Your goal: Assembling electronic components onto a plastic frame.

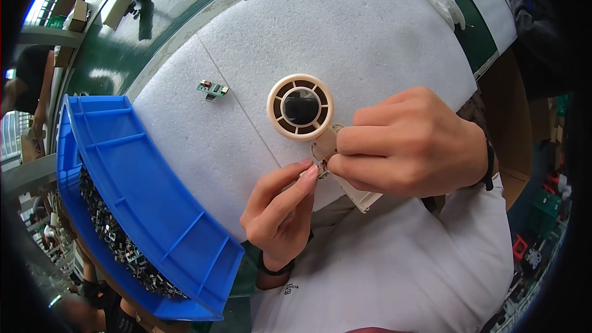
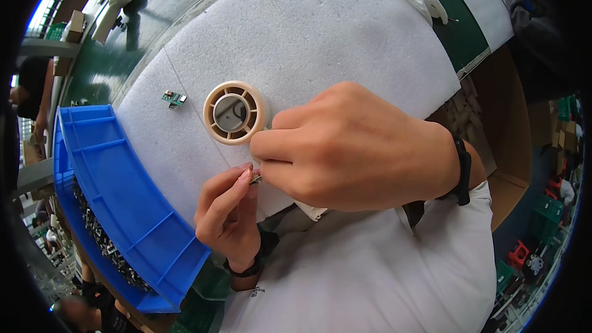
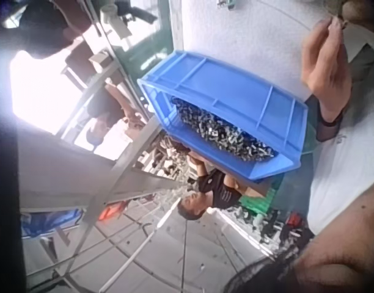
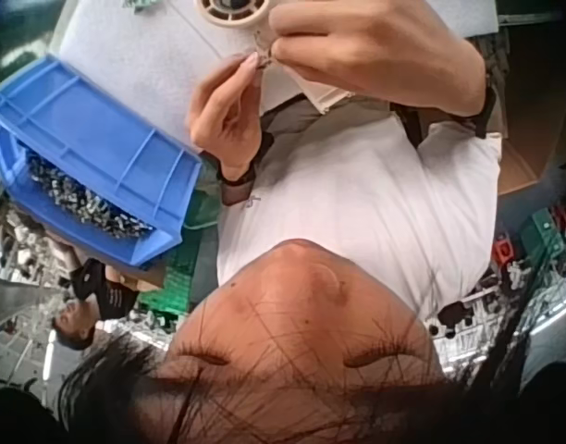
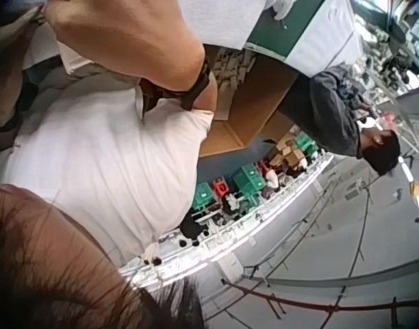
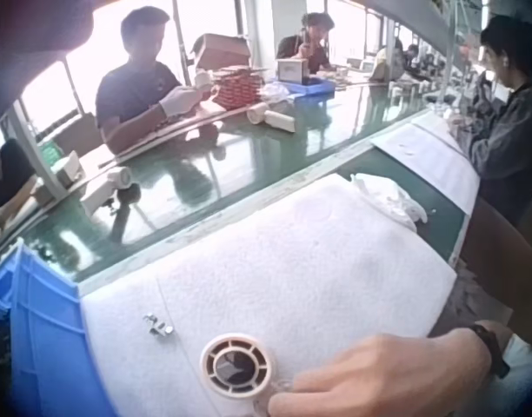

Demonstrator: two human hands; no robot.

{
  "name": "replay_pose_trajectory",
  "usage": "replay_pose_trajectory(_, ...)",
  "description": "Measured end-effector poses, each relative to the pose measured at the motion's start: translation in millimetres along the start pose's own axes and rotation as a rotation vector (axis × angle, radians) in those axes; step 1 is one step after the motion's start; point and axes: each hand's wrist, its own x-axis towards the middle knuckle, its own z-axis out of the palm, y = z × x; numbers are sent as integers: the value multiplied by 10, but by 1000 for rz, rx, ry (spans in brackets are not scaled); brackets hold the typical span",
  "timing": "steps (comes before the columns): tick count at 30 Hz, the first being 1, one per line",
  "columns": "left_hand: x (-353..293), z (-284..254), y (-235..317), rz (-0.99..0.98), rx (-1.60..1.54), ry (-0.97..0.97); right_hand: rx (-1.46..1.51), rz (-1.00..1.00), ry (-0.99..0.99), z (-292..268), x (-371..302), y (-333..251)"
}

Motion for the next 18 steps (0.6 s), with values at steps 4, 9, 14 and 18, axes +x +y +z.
replay_pose_trajectory(4, 15, 5, -10, 36, 22, -15, -23, -5, -38, -54, 19, -13)
replay_pose_trajectory(9, -5, 1, 11, 63, 76, -1, -18, -14, 0, -17, 18, 24)
replay_pose_trajectory(14, 0, 8, 20, 47, 67, -14, 30, -19, 52, 24, -37, 59)
replay_pose_trajectory(18, -31, 23, -1, 69, 83, -19, 37, -17, 13, 12, -26, 66)
